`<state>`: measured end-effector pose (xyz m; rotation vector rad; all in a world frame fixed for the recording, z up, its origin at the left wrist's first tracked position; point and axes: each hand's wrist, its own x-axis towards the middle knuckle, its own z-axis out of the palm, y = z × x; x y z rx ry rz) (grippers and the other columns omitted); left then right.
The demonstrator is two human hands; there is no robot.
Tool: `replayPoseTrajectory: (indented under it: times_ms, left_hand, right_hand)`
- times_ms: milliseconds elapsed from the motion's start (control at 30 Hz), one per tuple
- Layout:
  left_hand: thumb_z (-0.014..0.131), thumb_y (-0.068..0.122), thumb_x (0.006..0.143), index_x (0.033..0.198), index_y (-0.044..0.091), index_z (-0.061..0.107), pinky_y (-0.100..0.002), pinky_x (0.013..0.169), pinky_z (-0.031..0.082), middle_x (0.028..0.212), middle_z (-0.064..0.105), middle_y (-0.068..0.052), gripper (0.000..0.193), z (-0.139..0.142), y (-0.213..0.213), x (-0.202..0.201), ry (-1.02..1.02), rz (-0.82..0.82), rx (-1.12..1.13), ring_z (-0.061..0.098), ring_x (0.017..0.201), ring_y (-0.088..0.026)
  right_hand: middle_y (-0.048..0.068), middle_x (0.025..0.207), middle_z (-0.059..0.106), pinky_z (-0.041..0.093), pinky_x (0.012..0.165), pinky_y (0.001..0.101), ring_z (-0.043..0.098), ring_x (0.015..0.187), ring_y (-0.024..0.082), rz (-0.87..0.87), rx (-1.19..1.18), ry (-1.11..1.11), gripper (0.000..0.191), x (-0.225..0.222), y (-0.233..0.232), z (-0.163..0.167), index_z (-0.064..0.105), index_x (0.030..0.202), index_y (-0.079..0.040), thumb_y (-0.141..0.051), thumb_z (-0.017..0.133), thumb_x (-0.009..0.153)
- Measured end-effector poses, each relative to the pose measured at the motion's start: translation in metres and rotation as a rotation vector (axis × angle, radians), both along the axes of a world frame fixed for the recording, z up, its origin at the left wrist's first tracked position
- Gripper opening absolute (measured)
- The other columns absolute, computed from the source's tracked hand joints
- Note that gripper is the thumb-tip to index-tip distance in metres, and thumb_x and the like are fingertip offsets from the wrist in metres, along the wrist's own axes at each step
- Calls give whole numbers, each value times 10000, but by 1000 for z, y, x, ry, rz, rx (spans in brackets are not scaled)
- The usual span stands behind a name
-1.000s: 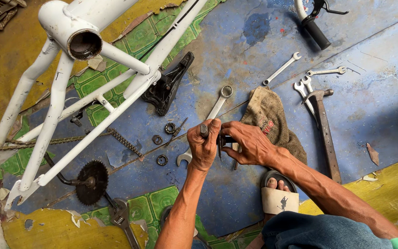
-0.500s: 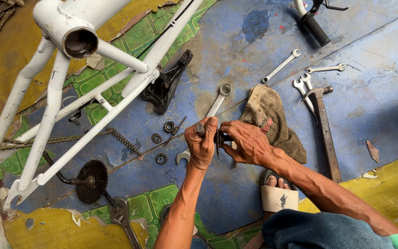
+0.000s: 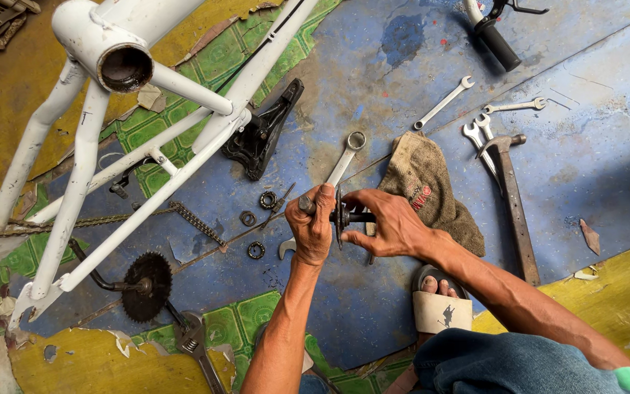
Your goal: The person assembles a bicycle crankset by hand, placing a chainring onto the crank arm and using a hammer to tap a metal pin into place to secure it. The person then uses a crank puller tool to tighten the assembly.
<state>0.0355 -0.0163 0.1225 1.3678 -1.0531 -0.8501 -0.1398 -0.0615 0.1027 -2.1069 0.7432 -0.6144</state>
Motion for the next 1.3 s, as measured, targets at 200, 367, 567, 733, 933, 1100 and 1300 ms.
replayPoseTrajectory:
  times_ms: [200, 367, 567, 733, 933, 1100, 1300]
  left_hand:
    - [570, 299, 1083, 689, 25, 536, -308, 521, 249, 591, 387, 28, 481, 0, 0, 0, -8, -9, -17, 329, 572, -82]
    - [562, 295, 1079, 673, 26, 543, -312, 506, 256, 569, 402, 29, 488, 1, 2, 2, -29, 5, -13, 337, 542, -85]
    - [570, 273, 1080, 679, 31, 535, -316, 513, 245, 575, 381, 33, 469, 0, 4, 2, -43, 1, -26, 317, 553, -83]
    - [579, 257, 1086, 671, 35, 520, -317, 516, 251, 574, 370, 32, 474, -1, 7, -1, -46, -1, -45, 316, 555, -80]
    - [578, 252, 1074, 677, 38, 548, -314, 499, 259, 555, 384, 35, 453, 1, 6, -4, -83, -11, -60, 332, 533, -78]
    - [582, 255, 1085, 661, 47, 518, -314, 507, 259, 569, 372, 33, 476, 1, 6, -3, -63, -8, -66, 320, 546, -81]
    - [575, 256, 1077, 670, 46, 536, -312, 507, 253, 562, 377, 34, 460, -2, 6, -1, -69, -5, -54, 324, 541, -81]
  right_hand:
    - [128, 1023, 719, 586, 699, 401, 727, 842, 310, -15, -5, 153, 566, 3, 3, 0, 598, 1267, -78, -419, 746, 840]
    - [172, 1048, 677, 593, 667, 398, 737, 827, 288, -34, 25, -30, 691, 4, 5, -2, 503, 1273, 9, -414, 791, 809]
    - [122, 1027, 735, 576, 622, 390, 729, 801, 285, -15, -29, 187, 508, 3, 9, -2, 595, 1245, -68, -385, 718, 868]
    - [133, 922, 725, 597, 691, 395, 749, 806, 270, -15, 30, 67, 565, 3, 6, 3, 612, 1212, -52, -418, 792, 821]
    - [132, 913, 737, 593, 658, 401, 753, 792, 275, -40, 10, 132, 547, 3, 12, 8, 634, 1233, -55, -404, 758, 831]
    - [132, 957, 743, 621, 745, 387, 771, 857, 265, -33, 78, 24, 538, 1, 9, 7, 606, 1185, -45, -408, 793, 836]
    - [117, 971, 747, 625, 724, 359, 781, 861, 245, -41, 36, 67, 502, 4, 12, 4, 580, 1216, -98, -317, 787, 815]
